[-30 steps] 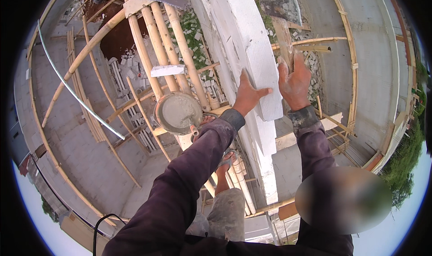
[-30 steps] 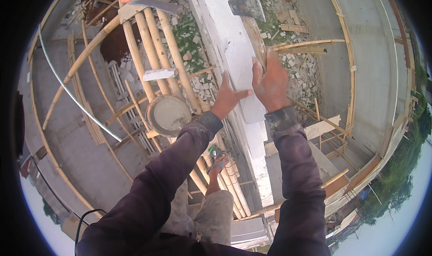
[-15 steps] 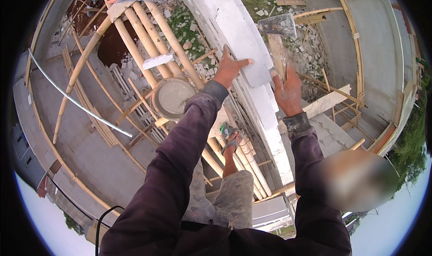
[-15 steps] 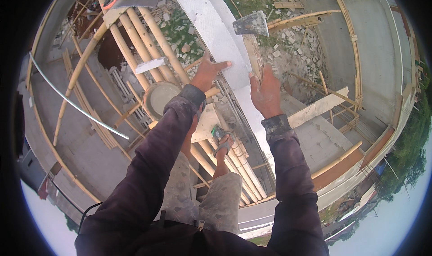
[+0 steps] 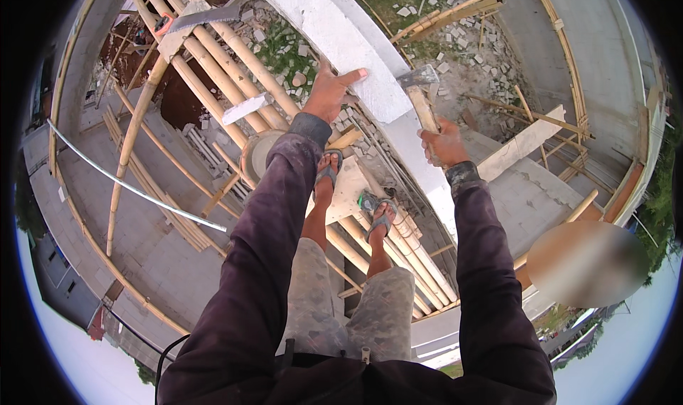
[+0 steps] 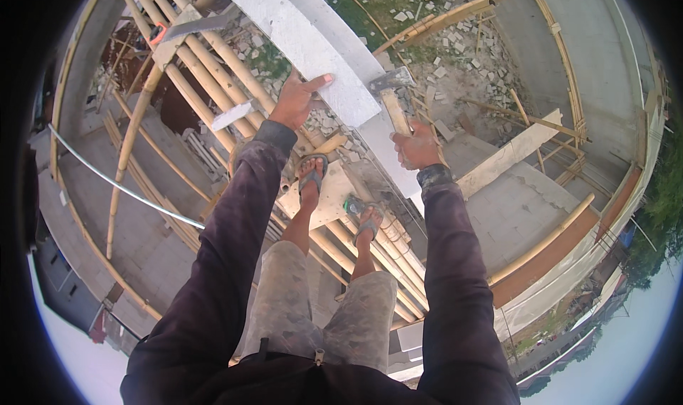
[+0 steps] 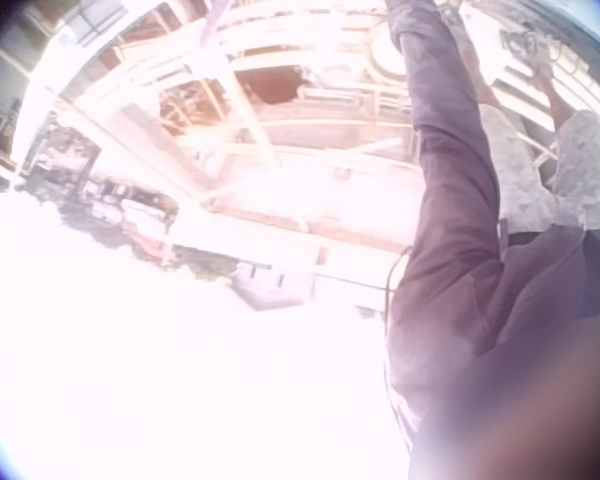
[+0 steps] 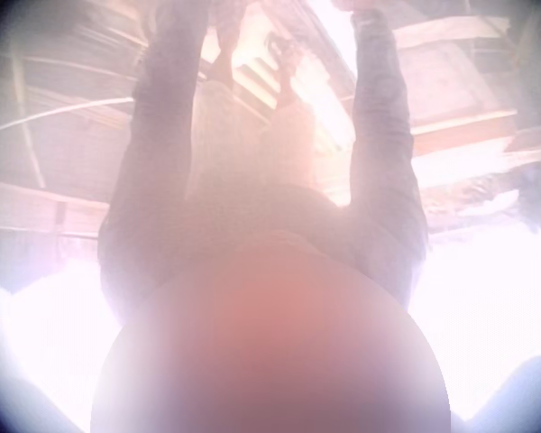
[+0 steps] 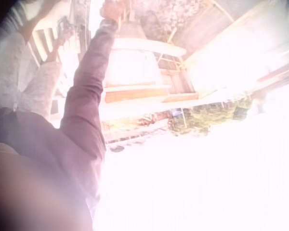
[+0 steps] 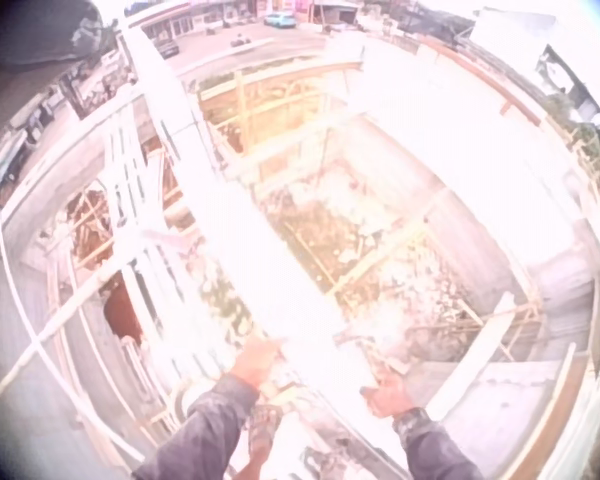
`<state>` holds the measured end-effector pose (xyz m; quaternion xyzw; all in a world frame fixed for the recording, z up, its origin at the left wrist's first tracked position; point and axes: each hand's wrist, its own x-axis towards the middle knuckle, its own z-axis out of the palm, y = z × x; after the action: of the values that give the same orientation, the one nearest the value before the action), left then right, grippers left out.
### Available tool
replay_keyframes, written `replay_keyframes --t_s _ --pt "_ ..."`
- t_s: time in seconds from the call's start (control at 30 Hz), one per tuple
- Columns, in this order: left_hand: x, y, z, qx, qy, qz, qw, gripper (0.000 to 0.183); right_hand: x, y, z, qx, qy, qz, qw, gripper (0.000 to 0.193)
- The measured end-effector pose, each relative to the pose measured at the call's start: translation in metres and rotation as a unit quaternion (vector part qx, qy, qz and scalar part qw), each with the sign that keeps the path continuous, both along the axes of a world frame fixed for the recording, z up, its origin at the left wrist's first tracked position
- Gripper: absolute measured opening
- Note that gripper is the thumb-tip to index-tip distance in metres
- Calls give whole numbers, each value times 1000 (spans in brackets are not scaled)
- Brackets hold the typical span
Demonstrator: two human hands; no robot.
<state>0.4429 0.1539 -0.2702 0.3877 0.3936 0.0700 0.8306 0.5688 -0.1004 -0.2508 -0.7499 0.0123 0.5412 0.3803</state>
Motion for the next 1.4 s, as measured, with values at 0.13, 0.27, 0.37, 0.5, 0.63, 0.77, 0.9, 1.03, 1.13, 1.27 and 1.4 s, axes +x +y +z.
replay_keyframes --t_s 0.13,0.27,0.37,0.5,0.63,0.77,0.9,1.03,1.13,1.27,1.4 --pt "-7 1 -16 4 -27 16 1000 101 5 -1 -3 -4 -8 19 1000 24" --pt "-11 35 -46 -71 -46 179 980 90 13 6 -2 -5 -45 46 998 21" --pt "14 79 -75 -10 -114 201 973 83 27 20 0 18 -56 44 997 19" --pt "43 128 -97 -40 -117 250 960 67 52 60 -3 52 -128 77 987 23" --pt "49 142 -102 -88 -82 270 955 64 58 120 6 109 -421 224 872 35" --pt "51 140 -103 -76 -2 278 958 64 55 202 45 215 -499 296 785 48" --pt "48 138 -105 -51 16 273 961 62 28 293 82 262 -471 403 740 45" --pt "31 130 -111 160 -70 170 970 61 -40 364 71 178 -519 521 654 51" --pt "24 118 -117 108 -65 192 973 61 -79 407 50 122 -574 554 591 40" --pt "21 109 -123 66 -73 196 976 61 -94 439 33 43 -595 588 546 24" --pt "29 116 -122 61 -87 196 975 61 -85 463 31 -26 -565 605 561 26"
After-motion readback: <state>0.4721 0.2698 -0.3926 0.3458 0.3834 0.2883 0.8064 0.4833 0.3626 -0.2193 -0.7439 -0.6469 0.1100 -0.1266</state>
